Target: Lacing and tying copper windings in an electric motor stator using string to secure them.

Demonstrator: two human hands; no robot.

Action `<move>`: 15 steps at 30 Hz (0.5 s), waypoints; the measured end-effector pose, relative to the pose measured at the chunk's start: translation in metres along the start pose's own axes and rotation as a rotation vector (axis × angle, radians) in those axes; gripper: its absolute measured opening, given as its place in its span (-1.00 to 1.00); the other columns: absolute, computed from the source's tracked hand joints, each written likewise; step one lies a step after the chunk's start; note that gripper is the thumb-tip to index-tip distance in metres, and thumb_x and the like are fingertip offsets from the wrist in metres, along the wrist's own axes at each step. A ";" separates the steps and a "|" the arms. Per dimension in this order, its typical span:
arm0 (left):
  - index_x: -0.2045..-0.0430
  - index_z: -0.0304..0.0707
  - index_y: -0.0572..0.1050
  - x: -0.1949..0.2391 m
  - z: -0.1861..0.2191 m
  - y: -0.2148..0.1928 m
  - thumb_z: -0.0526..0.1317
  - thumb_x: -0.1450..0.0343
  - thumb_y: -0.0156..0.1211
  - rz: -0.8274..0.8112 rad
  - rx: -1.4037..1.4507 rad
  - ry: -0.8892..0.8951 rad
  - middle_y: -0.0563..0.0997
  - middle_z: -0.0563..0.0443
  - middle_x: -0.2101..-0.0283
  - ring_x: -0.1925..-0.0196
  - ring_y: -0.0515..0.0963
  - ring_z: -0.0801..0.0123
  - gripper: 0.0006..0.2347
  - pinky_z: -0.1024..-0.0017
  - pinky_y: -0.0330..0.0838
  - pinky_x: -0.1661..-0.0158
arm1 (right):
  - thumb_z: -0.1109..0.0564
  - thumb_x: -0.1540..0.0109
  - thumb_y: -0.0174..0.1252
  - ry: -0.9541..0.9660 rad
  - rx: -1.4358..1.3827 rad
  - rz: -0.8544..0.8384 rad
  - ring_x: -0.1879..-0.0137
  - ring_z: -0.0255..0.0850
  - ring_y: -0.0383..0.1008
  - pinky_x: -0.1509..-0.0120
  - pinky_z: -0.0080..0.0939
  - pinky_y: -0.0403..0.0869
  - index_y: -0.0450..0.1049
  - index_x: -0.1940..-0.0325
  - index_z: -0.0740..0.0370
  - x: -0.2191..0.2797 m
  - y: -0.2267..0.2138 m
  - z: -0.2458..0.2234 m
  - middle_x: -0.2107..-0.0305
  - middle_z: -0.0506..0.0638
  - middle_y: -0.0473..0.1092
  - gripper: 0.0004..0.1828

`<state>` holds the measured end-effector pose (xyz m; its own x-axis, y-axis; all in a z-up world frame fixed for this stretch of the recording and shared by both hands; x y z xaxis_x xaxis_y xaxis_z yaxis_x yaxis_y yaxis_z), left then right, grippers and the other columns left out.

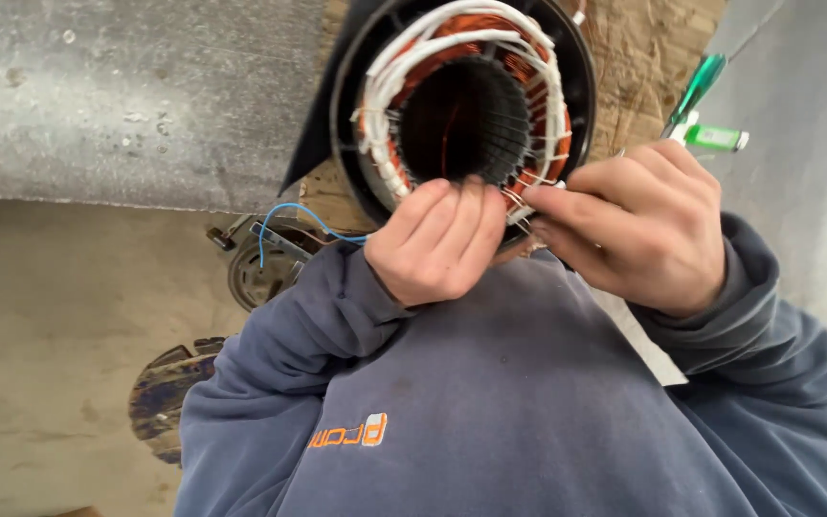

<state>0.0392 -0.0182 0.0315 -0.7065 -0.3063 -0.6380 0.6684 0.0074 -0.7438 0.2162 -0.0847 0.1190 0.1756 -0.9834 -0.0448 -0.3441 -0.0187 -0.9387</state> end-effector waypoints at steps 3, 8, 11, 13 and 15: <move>0.19 -0.39 0.60 0.001 -0.001 -0.001 -0.12 -0.56 0.19 0.013 -0.010 0.002 0.65 -0.10 0.16 0.14 0.62 0.34 -0.75 0.40 0.44 -0.12 | 0.09 -0.12 0.44 -0.094 0.065 -0.148 0.30 -0.17 0.41 0.17 -0.13 0.33 0.67 0.11 0.10 -0.023 0.003 0.000 0.37 -0.13 0.44 -0.75; 0.20 -0.43 0.59 0.004 0.003 0.002 -0.07 -0.61 0.15 0.046 0.009 -0.022 0.63 -0.11 0.18 0.14 0.62 0.31 -0.70 0.38 0.45 -0.12 | 0.09 -0.14 0.41 -0.159 0.116 -0.261 0.34 -0.22 0.40 0.25 -0.17 0.31 0.67 0.14 0.09 -0.034 0.000 -0.004 0.41 -0.17 0.44 -0.78; 0.19 -0.43 0.59 0.003 0.005 0.004 -0.03 -0.62 0.15 0.042 0.016 -0.018 0.63 -0.10 0.18 0.14 0.61 0.33 -0.67 0.39 0.45 -0.12 | 0.14 -0.15 0.35 -0.132 0.147 -0.237 0.33 -0.22 0.42 0.28 -0.19 0.34 0.65 0.12 0.11 -0.035 -0.004 -0.013 0.40 -0.16 0.42 -0.79; 0.18 -0.41 0.59 0.003 0.005 0.005 -0.02 -0.63 0.17 0.032 0.007 -0.017 0.64 -0.10 0.17 0.13 0.61 0.32 -0.67 0.39 0.44 -0.13 | 0.20 -0.12 0.26 -0.142 0.280 -0.189 0.43 -0.29 0.39 0.39 -0.27 0.34 0.65 0.22 0.12 -0.045 -0.010 -0.024 0.51 -0.16 0.36 -0.84; 0.17 -0.40 0.59 0.003 0.006 0.005 -0.04 -0.62 0.14 0.022 0.018 -0.025 0.64 -0.10 0.16 0.12 0.61 0.32 -0.69 0.39 0.43 -0.14 | 0.20 -0.18 0.22 -0.130 0.368 -0.246 0.43 -0.30 0.37 0.38 -0.27 0.32 0.57 0.31 0.13 -0.037 -0.005 -0.025 0.53 -0.15 0.30 -0.97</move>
Point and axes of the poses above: each hand's wrist, its own x-axis away from the middle knuckle, its own y-axis out of the palm, z = x × y, the point moved 3 cm from there along -x, towards the middle knuckle
